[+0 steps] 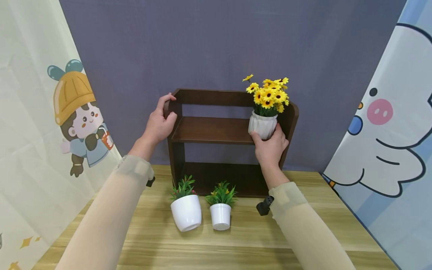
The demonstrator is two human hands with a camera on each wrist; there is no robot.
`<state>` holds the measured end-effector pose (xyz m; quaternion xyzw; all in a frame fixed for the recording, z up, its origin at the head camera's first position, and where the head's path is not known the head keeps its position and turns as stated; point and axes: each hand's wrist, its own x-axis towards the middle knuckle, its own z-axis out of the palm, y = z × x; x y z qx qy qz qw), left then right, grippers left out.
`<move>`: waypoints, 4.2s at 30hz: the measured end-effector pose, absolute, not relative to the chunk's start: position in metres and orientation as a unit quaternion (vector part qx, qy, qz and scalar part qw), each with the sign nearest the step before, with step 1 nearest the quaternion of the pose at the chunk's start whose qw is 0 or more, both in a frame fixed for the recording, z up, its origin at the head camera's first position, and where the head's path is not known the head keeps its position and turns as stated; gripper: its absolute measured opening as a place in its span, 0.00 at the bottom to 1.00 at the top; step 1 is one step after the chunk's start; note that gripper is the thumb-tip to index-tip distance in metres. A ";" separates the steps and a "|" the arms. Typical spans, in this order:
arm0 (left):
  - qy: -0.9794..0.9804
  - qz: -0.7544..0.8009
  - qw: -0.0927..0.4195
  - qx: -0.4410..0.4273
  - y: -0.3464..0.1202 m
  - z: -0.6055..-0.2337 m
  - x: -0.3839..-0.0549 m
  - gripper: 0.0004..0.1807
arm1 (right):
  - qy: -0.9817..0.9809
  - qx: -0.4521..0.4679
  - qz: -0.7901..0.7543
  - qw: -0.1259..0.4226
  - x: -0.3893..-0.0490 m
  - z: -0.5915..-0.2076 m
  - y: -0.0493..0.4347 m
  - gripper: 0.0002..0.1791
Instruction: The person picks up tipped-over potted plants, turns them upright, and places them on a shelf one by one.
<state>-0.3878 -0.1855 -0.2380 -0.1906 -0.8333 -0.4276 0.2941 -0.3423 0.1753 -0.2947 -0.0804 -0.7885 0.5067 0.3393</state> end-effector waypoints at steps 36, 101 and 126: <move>-0.838 -0.416 0.297 -0.190 -0.187 -0.237 -0.387 0.29 | -0.805 0.095 0.573 0.119 -0.232 -0.371 0.226 0.36; -0.834 -0.420 0.302 -0.192 -0.187 -0.238 -0.388 0.29 | -0.831 0.080 0.549 -0.043 -0.222 -0.461 0.131 0.45; -0.837 -0.417 0.297 -0.191 -0.187 -0.237 -0.386 0.29 | -0.808 0.100 0.577 -0.058 -0.220 -0.463 0.136 0.48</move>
